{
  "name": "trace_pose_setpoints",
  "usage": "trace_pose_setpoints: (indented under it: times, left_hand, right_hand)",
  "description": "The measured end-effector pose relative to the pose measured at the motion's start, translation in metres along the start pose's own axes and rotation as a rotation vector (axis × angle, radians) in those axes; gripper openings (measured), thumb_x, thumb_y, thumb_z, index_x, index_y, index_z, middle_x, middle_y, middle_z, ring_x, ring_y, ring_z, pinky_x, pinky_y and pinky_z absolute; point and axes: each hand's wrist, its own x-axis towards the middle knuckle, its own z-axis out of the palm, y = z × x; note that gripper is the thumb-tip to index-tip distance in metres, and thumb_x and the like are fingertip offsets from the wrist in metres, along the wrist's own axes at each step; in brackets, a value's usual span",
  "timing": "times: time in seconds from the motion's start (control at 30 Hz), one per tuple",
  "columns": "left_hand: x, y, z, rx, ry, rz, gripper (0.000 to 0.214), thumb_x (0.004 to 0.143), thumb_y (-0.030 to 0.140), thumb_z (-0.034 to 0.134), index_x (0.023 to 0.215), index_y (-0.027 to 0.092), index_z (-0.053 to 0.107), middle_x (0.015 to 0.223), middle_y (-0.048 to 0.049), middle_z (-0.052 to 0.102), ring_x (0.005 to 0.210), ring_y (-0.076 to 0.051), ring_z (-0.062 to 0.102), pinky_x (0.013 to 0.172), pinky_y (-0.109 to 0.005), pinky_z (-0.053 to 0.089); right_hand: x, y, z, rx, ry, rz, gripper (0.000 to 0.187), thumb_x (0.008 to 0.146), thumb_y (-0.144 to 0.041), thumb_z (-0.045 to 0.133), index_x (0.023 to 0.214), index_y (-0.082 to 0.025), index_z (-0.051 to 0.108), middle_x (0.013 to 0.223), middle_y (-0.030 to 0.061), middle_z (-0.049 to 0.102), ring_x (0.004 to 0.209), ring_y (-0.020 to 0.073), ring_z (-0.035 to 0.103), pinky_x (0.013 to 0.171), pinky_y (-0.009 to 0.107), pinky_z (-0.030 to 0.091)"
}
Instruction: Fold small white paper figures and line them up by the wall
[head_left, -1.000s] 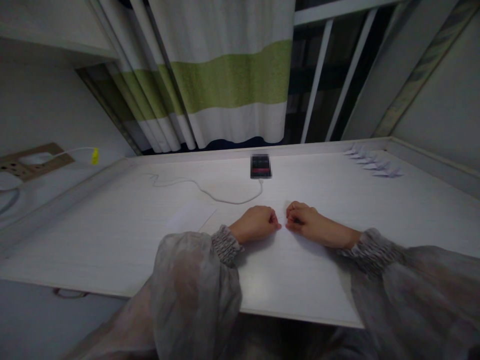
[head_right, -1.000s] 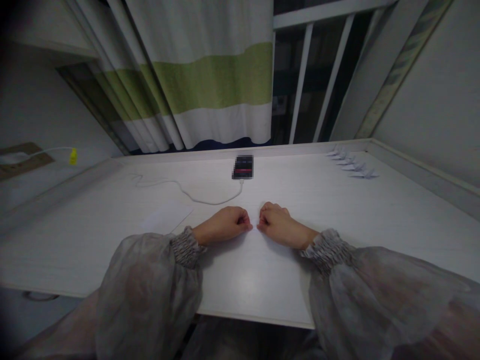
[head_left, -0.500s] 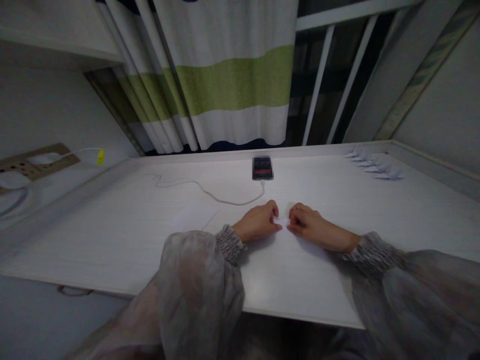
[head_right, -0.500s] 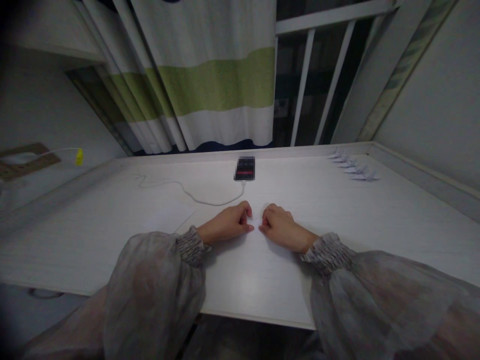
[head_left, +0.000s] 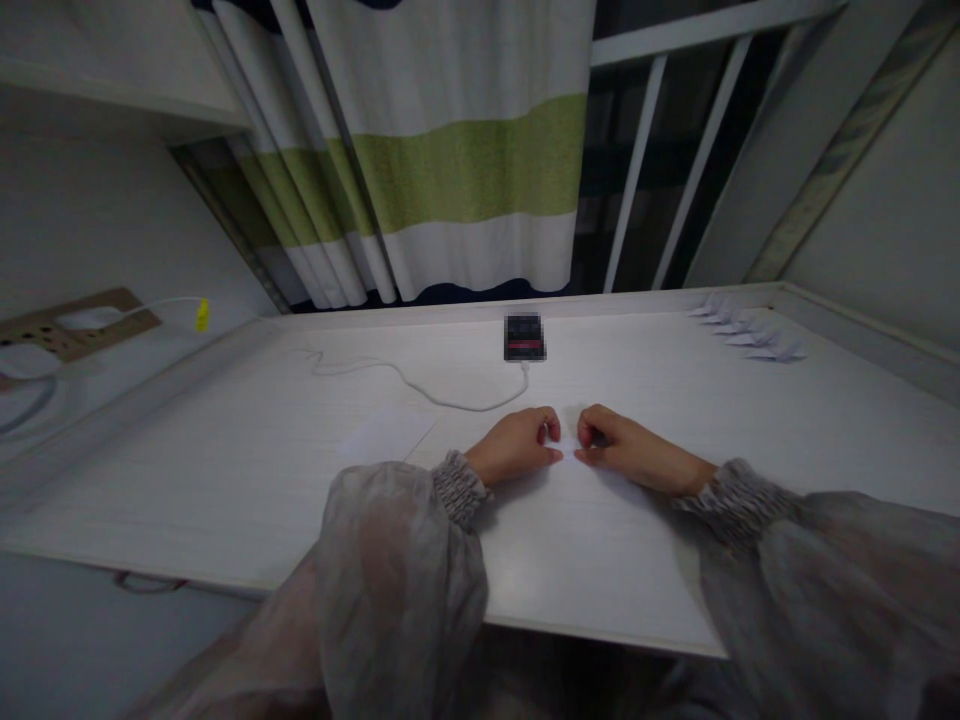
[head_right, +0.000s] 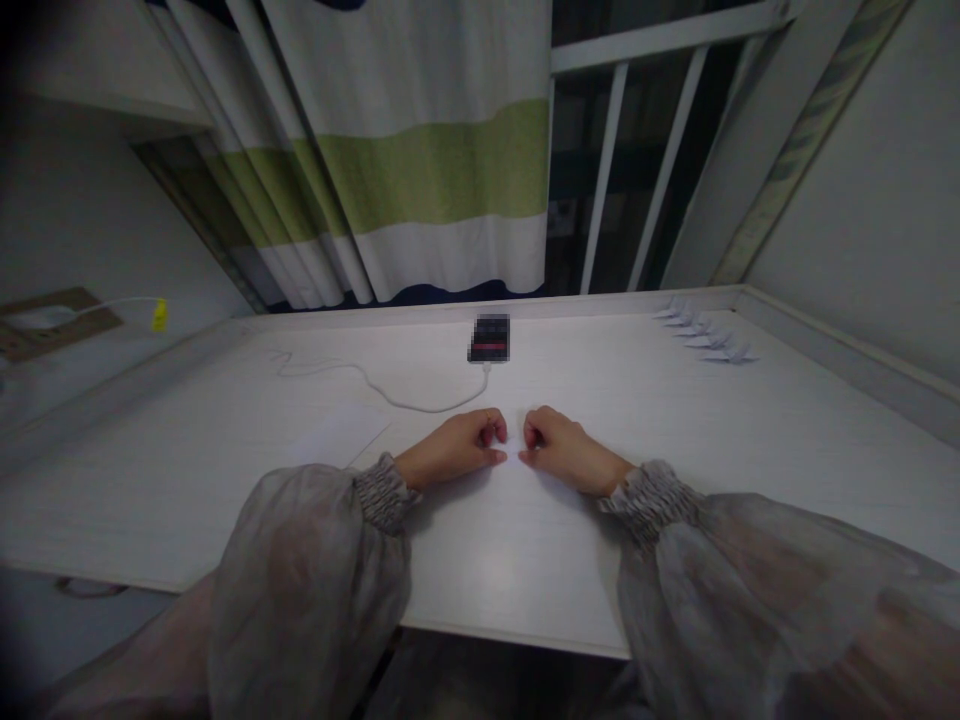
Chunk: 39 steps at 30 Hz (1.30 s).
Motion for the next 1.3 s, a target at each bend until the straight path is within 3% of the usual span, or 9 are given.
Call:
trace_pose_setpoints:
  times: [0.63, 0.77, 0.9, 1.07, 1.3]
  left_hand:
    - [0.002, -0.005, -0.002, -0.096, -0.068, -0.008, 0.017, 0.062, 0.018, 0.057, 0.078, 0.013, 0.061, 0.062, 0.0022, 0.051, 0.055, -0.007, 0.043, 0.052, -0.019, 0.033]
    - [0.002, -0.003, 0.0, -0.116, -0.059, -0.006, 0.024, 0.067, 0.034, 0.055, 0.075, 0.013, 0.062, 0.062, 0.0004, 0.054, 0.054, -0.008, 0.044, 0.052, -0.02, 0.033]
    - [0.002, 0.004, 0.003, -0.017, 0.034, -0.07, 0.034, 0.058, 0.046, 0.062, 0.069, 0.014, 0.062, 0.059, 0.0002, 0.054, 0.053, -0.009, 0.045, 0.05, -0.022, 0.032]
    - [0.006, 0.007, 0.003, -0.015, 0.018, -0.136, 0.029, 0.055, 0.04, 0.066, 0.068, 0.014, 0.063, 0.055, 0.0014, 0.053, 0.051, -0.009, 0.044, 0.049, -0.022, 0.032]
    - [0.006, 0.003, 0.0, -0.101, -0.027, -0.103, 0.017, 0.057, 0.025, 0.064, 0.07, 0.012, 0.063, 0.056, 0.0025, 0.052, 0.05, -0.007, 0.043, 0.049, -0.02, 0.033]
  right_hand:
    - [0.001, 0.011, -0.002, 0.142, -0.06, -0.137, 0.009, 0.06, -0.01, 0.046, 0.064, -0.017, 0.045, 0.071, 0.0003, 0.047, 0.068, 0.0129, 0.046, 0.066, 0.026, 0.039]
    - [0.001, 0.009, -0.001, 0.144, -0.027, -0.109, 0.01, 0.058, -0.008, 0.047, 0.063, -0.017, 0.046, 0.07, 0.0003, 0.048, 0.067, 0.0131, 0.047, 0.065, 0.026, 0.04]
    - [0.002, 0.008, 0.0, 0.159, -0.022, -0.096, 0.01, 0.058, -0.008, 0.047, 0.062, -0.017, 0.046, 0.07, -0.0002, 0.049, 0.067, 0.0131, 0.048, 0.064, 0.026, 0.04]
    - [0.002, 0.008, -0.001, 0.181, -0.055, -0.091, 0.01, 0.057, -0.008, 0.047, 0.062, -0.017, 0.046, 0.069, -0.0004, 0.049, 0.066, 0.0128, 0.049, 0.065, 0.026, 0.04]
    - [0.001, 0.009, -0.002, 0.172, -0.035, -0.111, 0.009, 0.057, -0.009, 0.046, 0.062, -0.017, 0.046, 0.069, -0.0001, 0.048, 0.067, 0.0129, 0.048, 0.066, 0.027, 0.04]
